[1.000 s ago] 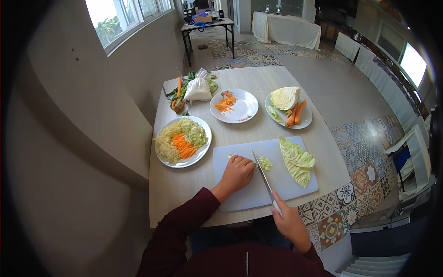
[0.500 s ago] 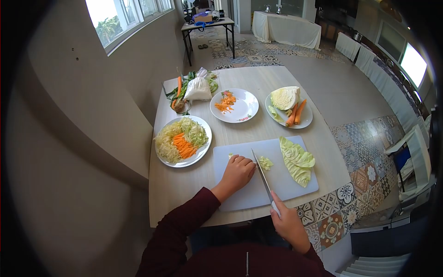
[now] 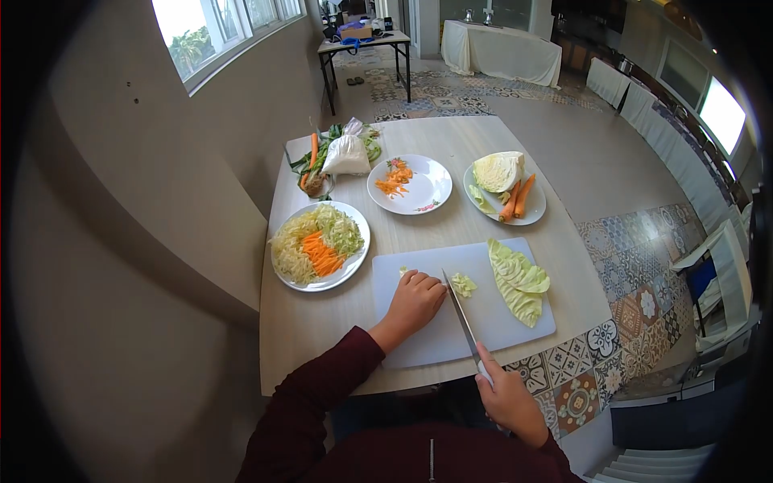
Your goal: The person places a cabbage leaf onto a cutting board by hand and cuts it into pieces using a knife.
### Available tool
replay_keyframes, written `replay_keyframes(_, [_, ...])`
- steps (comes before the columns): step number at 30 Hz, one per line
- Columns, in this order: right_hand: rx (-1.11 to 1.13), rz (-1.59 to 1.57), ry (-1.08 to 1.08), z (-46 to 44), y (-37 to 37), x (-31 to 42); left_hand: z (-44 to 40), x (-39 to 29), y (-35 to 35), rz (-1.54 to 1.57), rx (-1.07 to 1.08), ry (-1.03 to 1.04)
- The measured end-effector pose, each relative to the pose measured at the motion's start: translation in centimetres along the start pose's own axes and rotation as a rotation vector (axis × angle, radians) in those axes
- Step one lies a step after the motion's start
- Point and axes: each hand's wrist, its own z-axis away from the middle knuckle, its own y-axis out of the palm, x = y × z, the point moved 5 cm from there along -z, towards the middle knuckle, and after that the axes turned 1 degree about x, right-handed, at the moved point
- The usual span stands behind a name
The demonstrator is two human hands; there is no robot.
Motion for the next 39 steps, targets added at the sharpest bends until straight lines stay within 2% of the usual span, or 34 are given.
replay_keyframes(14, [-0.047, 0.047, -0.042, -3.7, 1.9, -0.9, -0.1, -0.1, -0.2, -0.008, -0.01, -0.002])
replay_keyframes(25, [-0.112, 0.11, -0.052, -3.3, 1.7, -0.3, -0.1, 0.0, 0.0, 0.001, -0.003, -0.01])
replay_keyframes(39, [-0.066, 0.141, -0.008, -2.8, 1.4, 0.3, -0.2, 0.1, -0.3, 0.043, -0.013, -0.046])
